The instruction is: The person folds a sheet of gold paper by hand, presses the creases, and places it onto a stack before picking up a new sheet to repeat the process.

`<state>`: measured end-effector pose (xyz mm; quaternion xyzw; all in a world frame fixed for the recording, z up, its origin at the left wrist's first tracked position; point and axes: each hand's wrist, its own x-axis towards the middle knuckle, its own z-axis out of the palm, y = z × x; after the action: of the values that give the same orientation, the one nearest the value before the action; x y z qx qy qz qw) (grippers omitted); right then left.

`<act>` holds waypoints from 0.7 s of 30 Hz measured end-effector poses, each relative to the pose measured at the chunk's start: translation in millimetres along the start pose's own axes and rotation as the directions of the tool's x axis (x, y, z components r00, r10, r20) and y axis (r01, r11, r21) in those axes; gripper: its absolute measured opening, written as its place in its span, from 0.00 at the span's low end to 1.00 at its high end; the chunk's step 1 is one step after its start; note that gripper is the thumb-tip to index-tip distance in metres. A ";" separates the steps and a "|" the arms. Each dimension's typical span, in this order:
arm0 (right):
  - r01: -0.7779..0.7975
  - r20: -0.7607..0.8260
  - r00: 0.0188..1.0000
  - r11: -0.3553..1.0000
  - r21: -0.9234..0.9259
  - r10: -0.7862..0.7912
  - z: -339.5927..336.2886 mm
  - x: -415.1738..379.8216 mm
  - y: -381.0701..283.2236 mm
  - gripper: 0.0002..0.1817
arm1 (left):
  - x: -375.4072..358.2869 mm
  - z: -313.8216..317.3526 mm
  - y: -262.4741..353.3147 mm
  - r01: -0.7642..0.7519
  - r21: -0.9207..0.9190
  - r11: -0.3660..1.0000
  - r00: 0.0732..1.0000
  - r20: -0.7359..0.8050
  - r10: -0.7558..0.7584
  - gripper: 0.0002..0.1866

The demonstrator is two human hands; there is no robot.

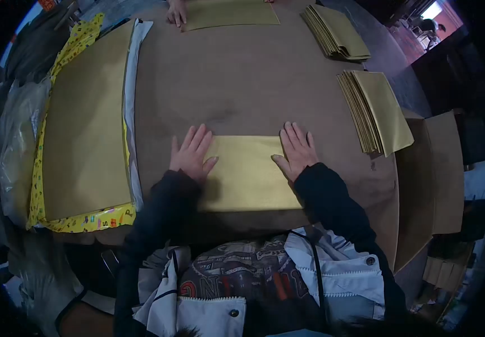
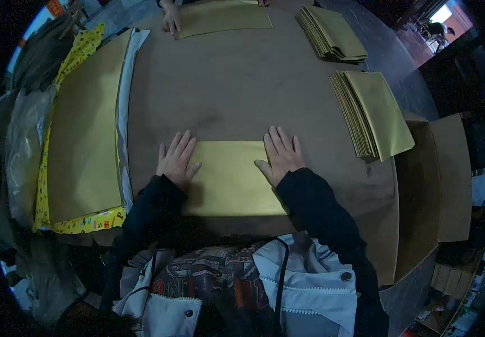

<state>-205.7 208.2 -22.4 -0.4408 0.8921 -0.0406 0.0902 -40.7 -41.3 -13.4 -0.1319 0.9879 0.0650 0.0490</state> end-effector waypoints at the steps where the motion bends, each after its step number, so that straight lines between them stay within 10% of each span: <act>1: -0.012 -0.001 1.000 1.000 -0.021 0.012 1.3 -1.2 3.4 0.41 | -0.4 2.3 -1.5 -0.005 0.009 1.000 1.000 -0.016 0.005 0.35; 10: -0.087 -0.022 0.996 0.996 -0.037 0.086 -15.1 -19.6 38.6 0.40 | -22.3 -11.4 5.3 0.060 0.016 0.998 0.995 -0.078 -0.058 0.36; 14: 0.021 -0.106 0.994 1.000 0.018 -0.019 -36.8 -6.6 33.1 0.29 | -65.2 -29.8 46.2 -0.344 -0.181 0.921 0.928 0.080 0.363 0.31; 21: 0.061 -0.048 0.997 0.992 0.114 -0.056 -46.6 -17.4 18.0 0.32 | -68.7 4.7 78.9 -0.492 0.028 0.870 0.865 -0.100 0.492 0.24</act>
<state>-218.6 232.7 22.7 -0.4597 0.8768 -0.1045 0.0945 4.7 52.3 -1.2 0.1212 0.9901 0.0675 -0.0206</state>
